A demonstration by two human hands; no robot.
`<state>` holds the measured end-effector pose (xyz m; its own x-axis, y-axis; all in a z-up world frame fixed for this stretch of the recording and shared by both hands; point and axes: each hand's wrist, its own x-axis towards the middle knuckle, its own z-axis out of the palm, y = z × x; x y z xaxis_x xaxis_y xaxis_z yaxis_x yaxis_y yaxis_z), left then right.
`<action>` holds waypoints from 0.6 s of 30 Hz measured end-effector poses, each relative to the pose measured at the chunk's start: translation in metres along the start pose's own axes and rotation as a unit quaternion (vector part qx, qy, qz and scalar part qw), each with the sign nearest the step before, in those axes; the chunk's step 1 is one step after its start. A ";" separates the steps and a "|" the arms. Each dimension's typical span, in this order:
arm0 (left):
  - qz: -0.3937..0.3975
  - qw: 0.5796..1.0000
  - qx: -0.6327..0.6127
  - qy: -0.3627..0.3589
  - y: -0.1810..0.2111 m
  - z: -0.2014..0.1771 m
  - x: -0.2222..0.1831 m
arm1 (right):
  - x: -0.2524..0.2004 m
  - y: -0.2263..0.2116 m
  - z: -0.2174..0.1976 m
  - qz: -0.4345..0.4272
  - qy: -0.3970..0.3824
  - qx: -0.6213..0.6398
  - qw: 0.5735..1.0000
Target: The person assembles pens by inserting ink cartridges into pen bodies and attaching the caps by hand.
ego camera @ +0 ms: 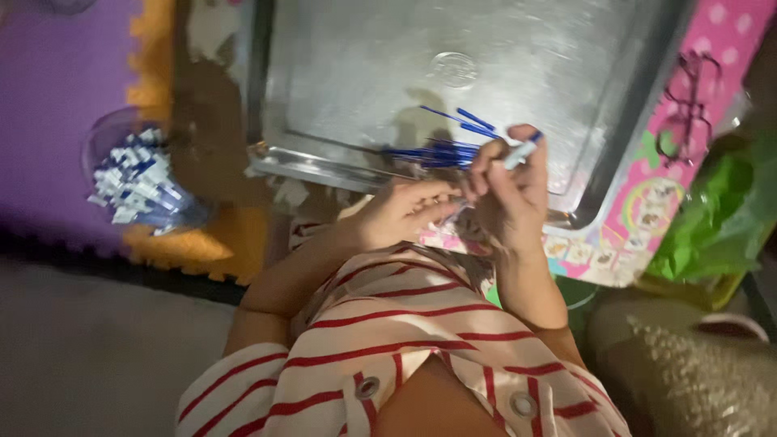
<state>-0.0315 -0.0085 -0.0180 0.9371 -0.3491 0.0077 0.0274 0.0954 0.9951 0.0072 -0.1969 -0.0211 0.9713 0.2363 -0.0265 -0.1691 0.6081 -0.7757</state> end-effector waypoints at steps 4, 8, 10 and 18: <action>-0.069 0.994 -0.085 -0.008 -0.001 -0.009 -0.022 | 0.005 0.006 -0.016 -0.019 -0.003 -0.039 0.999; -0.053 0.997 -0.050 0.023 -0.022 -0.025 -0.046 | 0.006 0.001 -0.003 -0.049 -0.049 -0.199 0.977; -0.017 0.999 -0.008 0.033 -0.001 -0.033 -0.054 | 0.005 0.006 0.004 -0.032 -0.082 -0.187 0.978; 0.054 0.997 0.043 -0.016 -0.001 -0.036 -0.079 | -0.004 -0.020 0.010 0.064 -0.166 -0.281 0.943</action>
<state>-0.0931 0.0524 -0.0230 0.9213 -0.3707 0.1178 -0.1048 0.0550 0.9930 0.0049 -0.2021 0.0009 0.8272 0.5616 -0.0159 -0.0749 0.0823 -0.9938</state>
